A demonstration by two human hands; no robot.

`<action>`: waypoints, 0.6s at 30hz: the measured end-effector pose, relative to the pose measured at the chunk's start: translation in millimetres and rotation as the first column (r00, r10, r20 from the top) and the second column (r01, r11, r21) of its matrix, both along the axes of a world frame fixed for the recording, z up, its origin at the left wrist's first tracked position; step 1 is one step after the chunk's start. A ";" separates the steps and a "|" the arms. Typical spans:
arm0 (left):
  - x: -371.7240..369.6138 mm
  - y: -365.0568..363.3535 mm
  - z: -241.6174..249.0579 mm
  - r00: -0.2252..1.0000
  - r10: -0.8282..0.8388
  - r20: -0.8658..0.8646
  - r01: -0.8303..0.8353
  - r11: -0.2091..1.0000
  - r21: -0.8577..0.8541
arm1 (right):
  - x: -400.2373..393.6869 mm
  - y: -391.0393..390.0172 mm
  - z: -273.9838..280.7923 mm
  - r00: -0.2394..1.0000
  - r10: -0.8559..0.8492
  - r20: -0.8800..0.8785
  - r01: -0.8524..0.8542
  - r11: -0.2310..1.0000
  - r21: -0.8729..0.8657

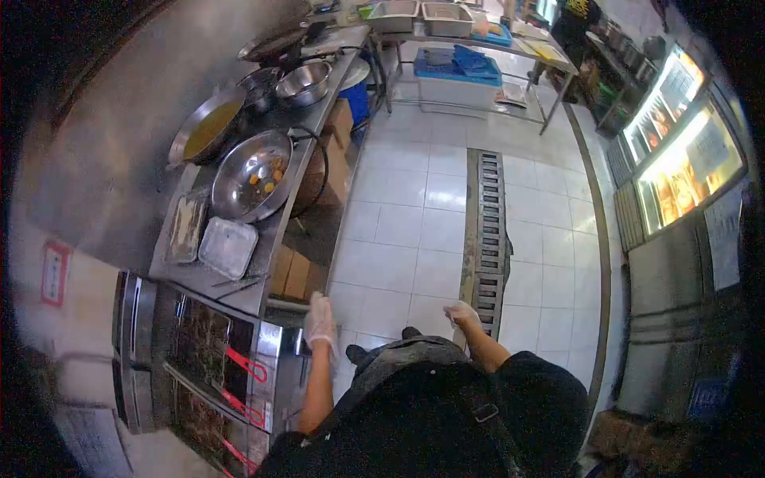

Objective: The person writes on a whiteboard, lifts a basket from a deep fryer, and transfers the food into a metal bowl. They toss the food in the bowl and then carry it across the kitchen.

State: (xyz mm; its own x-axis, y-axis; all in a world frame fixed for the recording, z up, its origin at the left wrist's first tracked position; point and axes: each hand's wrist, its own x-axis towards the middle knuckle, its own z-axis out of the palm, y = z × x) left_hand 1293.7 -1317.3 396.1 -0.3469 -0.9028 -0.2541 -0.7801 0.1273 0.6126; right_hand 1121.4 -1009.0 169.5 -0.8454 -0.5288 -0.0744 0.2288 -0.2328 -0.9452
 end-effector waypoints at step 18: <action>256.1 107.5 -263.6 0.661 0.751 0.011 -0.575 0.497 0.650 | -56.1 44.7 -59.1 0.590 0.731 -0.341 -0.457 0.651 0.606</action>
State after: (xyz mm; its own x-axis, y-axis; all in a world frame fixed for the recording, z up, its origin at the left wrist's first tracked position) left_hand 1549.8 -1209.9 132.5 0.1678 -0.5984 -0.7834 -0.2933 -0.7890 0.5399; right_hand 1065.3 -964.4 110.4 -0.3068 -0.9479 -0.0852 -0.3873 0.2061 -0.8986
